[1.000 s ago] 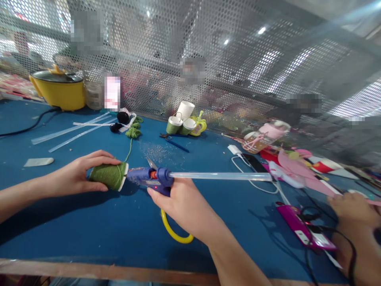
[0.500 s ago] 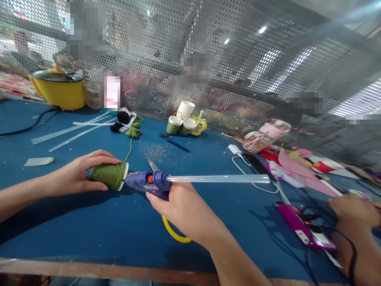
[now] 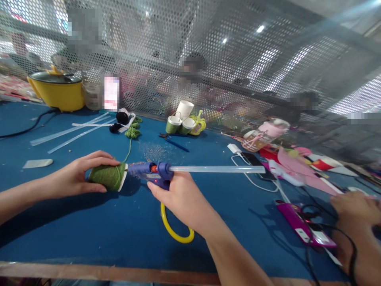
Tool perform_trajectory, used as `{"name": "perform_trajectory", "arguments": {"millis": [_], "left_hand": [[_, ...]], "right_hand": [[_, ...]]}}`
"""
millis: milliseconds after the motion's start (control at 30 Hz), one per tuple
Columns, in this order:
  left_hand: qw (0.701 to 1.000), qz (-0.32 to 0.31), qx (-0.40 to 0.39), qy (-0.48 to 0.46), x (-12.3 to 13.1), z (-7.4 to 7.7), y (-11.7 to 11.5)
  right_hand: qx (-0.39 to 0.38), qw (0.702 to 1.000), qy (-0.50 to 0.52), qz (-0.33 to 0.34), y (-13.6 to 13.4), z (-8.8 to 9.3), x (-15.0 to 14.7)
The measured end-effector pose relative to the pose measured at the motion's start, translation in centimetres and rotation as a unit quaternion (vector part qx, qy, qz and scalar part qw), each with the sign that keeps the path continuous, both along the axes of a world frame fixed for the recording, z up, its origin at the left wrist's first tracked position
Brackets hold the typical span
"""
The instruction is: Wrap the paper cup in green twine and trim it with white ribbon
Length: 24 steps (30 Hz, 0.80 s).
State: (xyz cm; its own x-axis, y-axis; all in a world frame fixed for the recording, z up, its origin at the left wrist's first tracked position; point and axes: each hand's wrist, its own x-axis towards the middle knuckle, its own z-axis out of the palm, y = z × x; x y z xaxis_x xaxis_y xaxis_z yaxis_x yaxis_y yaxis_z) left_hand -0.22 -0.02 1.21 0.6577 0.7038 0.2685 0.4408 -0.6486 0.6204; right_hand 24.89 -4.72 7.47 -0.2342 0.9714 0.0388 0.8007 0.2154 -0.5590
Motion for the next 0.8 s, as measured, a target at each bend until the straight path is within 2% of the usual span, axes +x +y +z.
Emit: {"name": "perform_trajectory", "arguments": {"millis": [467, 800], "left_hand": [[1.000, -0.001, 0.027, 0.013, 0.0, -0.1, -0.1], [1.000, -0.001, 0.010, 0.002, 0.0, -0.2, 0.1]], "right_hand": [[0.017, 0.999, -0.033, -0.032, 1.4, -0.5, -0.6], [0.023, 1.000, -0.005, -0.007, 0.3, -0.1, -0.4]]}}
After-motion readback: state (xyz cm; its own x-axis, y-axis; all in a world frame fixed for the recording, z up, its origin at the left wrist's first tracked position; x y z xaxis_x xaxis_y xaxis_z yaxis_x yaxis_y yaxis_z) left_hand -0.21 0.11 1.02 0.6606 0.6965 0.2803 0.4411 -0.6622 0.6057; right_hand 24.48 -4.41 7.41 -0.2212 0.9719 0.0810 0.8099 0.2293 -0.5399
